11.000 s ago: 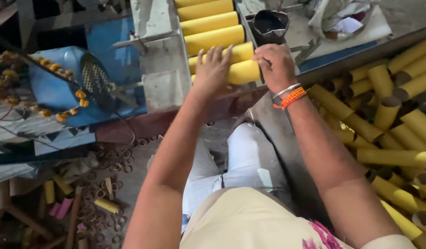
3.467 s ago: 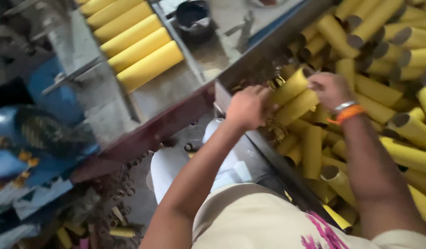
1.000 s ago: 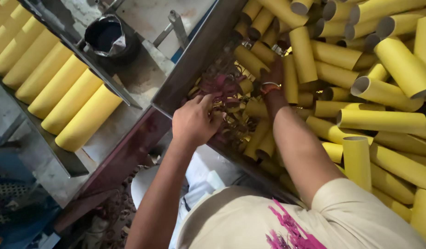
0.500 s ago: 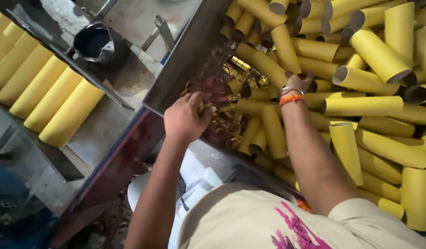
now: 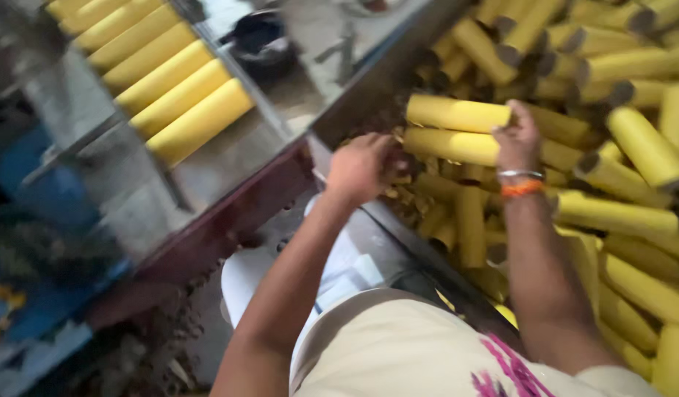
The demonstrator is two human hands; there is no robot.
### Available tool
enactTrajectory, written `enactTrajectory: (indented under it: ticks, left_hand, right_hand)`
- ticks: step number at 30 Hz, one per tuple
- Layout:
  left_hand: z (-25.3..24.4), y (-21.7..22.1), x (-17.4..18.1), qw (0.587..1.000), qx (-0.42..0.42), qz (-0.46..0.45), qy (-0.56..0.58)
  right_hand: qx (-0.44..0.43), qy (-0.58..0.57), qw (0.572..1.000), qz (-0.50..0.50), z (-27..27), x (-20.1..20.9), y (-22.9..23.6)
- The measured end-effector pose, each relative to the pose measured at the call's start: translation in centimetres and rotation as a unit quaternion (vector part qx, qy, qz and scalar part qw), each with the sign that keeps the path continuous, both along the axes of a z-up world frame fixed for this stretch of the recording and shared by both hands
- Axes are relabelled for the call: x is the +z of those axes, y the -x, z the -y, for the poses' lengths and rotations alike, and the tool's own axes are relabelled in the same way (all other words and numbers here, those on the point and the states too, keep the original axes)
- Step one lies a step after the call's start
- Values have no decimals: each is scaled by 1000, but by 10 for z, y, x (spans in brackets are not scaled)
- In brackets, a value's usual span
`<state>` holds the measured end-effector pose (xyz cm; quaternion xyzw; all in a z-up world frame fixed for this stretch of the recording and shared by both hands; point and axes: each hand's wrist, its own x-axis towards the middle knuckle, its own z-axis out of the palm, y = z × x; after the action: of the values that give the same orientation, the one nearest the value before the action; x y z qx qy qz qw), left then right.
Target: The person repeatedly picks up yellow cylindrical objects from a metal tray and places them into a wire basket. The person handles the cylinders one at a time or in small groups, moving them from the tray to the basket.
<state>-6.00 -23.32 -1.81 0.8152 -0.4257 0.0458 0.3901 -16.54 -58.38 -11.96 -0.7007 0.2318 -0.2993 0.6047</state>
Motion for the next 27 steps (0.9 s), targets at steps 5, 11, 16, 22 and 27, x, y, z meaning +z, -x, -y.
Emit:
enactTrajectory:
  ticks: [5, 11, 16, 22, 27]
  left_hand:
    - [-24, 12, -4, 995, -35, -14, 95]
    - [-97, 33, 17, 966, 154, 66, 199]
    - [-156, -1, 46, 941, 275, 172, 96]
    - [-184, -73, 54, 921, 319, 62, -216]
    - [-190, -83, 34, 873, 303, -39, -381]
  right_hand:
    - [117, 25, 992, 39, -59, 132, -27]
    - [249, -86, 954, 141, -136, 183, -94]
    - [259, -41, 956, 134, -227, 156, -184]
    - [307, 215, 925, -54, -341, 127, -229]
    - [228, 540, 807, 76, -319, 139, -205]
